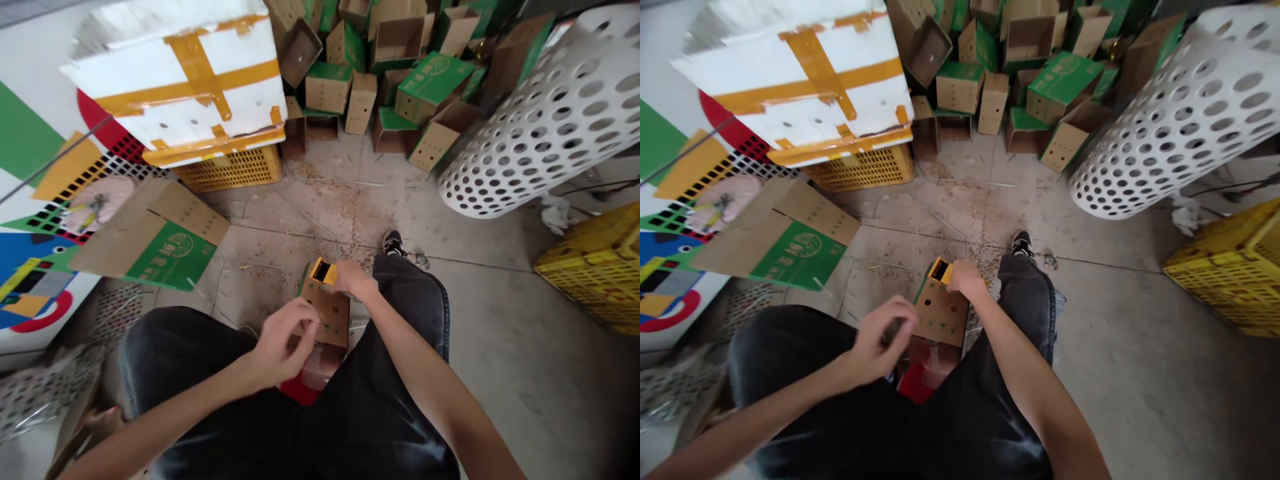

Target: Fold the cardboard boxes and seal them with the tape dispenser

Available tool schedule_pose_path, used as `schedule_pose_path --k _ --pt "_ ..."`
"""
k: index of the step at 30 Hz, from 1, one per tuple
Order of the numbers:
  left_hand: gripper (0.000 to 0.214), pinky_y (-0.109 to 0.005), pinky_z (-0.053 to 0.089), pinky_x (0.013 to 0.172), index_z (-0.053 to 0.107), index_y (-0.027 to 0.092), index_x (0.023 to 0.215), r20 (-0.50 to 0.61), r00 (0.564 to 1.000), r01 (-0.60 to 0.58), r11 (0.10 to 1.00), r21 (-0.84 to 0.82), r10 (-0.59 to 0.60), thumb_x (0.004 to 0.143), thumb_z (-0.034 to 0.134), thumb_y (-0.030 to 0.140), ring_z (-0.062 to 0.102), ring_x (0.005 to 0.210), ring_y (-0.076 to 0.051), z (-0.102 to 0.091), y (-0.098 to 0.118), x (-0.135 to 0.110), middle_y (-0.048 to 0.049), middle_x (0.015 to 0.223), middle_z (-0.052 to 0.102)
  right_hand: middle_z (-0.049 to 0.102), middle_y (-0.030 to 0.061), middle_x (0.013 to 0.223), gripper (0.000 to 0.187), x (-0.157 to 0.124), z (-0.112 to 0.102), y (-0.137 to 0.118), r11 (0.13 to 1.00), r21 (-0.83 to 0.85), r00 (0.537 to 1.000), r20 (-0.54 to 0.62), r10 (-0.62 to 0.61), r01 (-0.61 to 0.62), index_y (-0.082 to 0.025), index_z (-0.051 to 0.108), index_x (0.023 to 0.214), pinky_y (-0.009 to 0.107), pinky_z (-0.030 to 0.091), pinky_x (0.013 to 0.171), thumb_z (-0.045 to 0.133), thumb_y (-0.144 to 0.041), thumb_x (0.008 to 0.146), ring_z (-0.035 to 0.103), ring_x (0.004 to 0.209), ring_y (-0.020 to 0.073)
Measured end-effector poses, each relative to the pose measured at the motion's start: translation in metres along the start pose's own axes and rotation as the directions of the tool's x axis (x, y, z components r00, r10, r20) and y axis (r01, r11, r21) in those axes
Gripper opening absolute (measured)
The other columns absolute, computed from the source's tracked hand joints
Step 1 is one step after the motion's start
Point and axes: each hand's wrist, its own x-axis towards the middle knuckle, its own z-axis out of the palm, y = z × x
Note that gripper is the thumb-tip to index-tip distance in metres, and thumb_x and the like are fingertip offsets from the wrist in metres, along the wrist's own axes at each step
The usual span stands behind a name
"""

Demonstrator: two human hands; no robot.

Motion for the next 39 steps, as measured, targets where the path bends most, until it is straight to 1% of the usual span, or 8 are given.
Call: schedule_pose_path --k 1,3,6,10,13,17,26,39 --pt "0.030 -0.039 0.053 0.094 0.060 0.018 0.124 0.141 0.990 -0.007 0.998 0.069 -0.003 0.099 0.055 0.033 0.063 0.111 -0.024 0.011 -0.016 0.001 -0.0139 0.119 0.065 0.074 0.0204 0.118 0.058 0.000 -0.001 0.000 1.000 0.007 1.000 0.001 0.005 -0.005 -0.011 0.073 0.118 0.031 0.057 0.085 0.087 -0.032 0.066 0.072 0.108 0.0313" --pt "0.067 -0.051 0.042 0.112 0.050 0.014 0.142 0.446 0.894 -0.057 0.972 0.227 -0.052 0.090 0.065 0.053 0.047 0.138 -0.035 0.032 -0.049 -0.002 -0.0221 0.145 0.051 0.074 0.0200 0.116 0.055 0.001 -0.002 0.002 1.000 0.019 1.000 0.003 0.018 -0.018 -0.012 0.074 0.115 0.030 0.056 0.083 0.087 -0.031 0.065 0.072 0.107 0.0313" --pt "0.109 -0.064 0.024 0.121 0.036 0.007 0.154 0.596 0.789 -0.112 0.920 0.376 -0.147 0.076 0.066 0.078 0.024 0.151 -0.046 0.056 -0.083 -0.013 -0.0276 0.160 0.033 0.075 0.0194 0.112 0.053 0.002 -0.004 0.008 0.998 0.043 0.999 0.000 0.034 -0.034 -0.012 0.076 0.111 0.030 0.056 0.078 0.087 -0.034 0.064 0.073 0.104 0.0312" --pt "0.069 -0.056 0.031 0.119 0.047 0.013 0.148 0.496 0.831 -0.003 0.890 0.456 -0.251 0.101 0.036 0.062 0.040 0.142 -0.035 0.072 -0.097 -0.014 -0.0193 0.151 0.047 0.076 0.0162 0.109 0.052 0.000 -0.011 0.022 0.996 0.080 0.997 -0.068 0.048 -0.043 -0.014 0.075 0.109 0.028 0.053 0.075 0.083 -0.046 0.069 0.073 0.101 0.0288" --pt "0.049 -0.051 0.036 0.115 0.054 0.015 0.140 0.392 0.865 0.089 0.864 0.495 -0.313 0.105 0.033 0.042 0.048 0.131 -0.030 0.078 -0.106 -0.005 -0.0156 0.138 0.055 0.076 0.0131 0.110 0.051 -0.006 -0.019 0.032 0.993 0.112 0.986 -0.157 0.061 -0.044 -0.017 0.072 0.113 0.026 0.051 0.074 0.076 -0.052 0.076 0.072 0.102 0.0260" --pt "0.051 -0.060 0.030 0.118 0.049 0.019 0.145 0.334 0.869 0.152 0.839 0.522 -0.365 0.100 0.044 0.044 0.037 0.141 -0.033 0.084 -0.122 0.004 -0.0144 0.147 0.049 0.077 0.0116 0.103 0.048 -0.012 -0.023 0.041 0.973 0.217 0.950 -0.279 0.142 -0.082 -0.017 0.072 0.109 0.027 0.049 0.072 0.076 -0.052 0.076 0.073 0.097 0.0260" --pt "0.056 -0.060 0.048 0.101 0.045 0.018 0.149 0.378 0.812 0.166 0.797 0.581 -0.445 0.101 0.037 0.046 0.036 0.142 -0.033 0.088 -0.129 0.015 -0.0150 0.155 0.044 0.077 0.0115 0.098 0.046 -0.018 -0.015 0.054 0.925 0.371 0.890 -0.390 0.238 -0.084 -0.017 0.070 0.105 0.028 0.047 0.070 0.079 -0.049 0.072 0.072 0.096 0.0274" --pt "0.054 -0.054 0.048 0.102 0.051 0.017 0.143 0.461 0.844 0.009 0.867 0.499 -0.275 0.097 0.046 0.044 0.046 0.132 -0.032 0.073 -0.148 0.019 -0.0155 0.144 0.052 0.077 0.0114 0.098 0.044 -0.019 -0.017 0.043 0.907 0.416 0.874 -0.415 0.252 -0.064 -0.018 0.070 0.105 0.029 0.049 0.073 0.078 -0.046 0.073 0.073 0.097 0.0276"
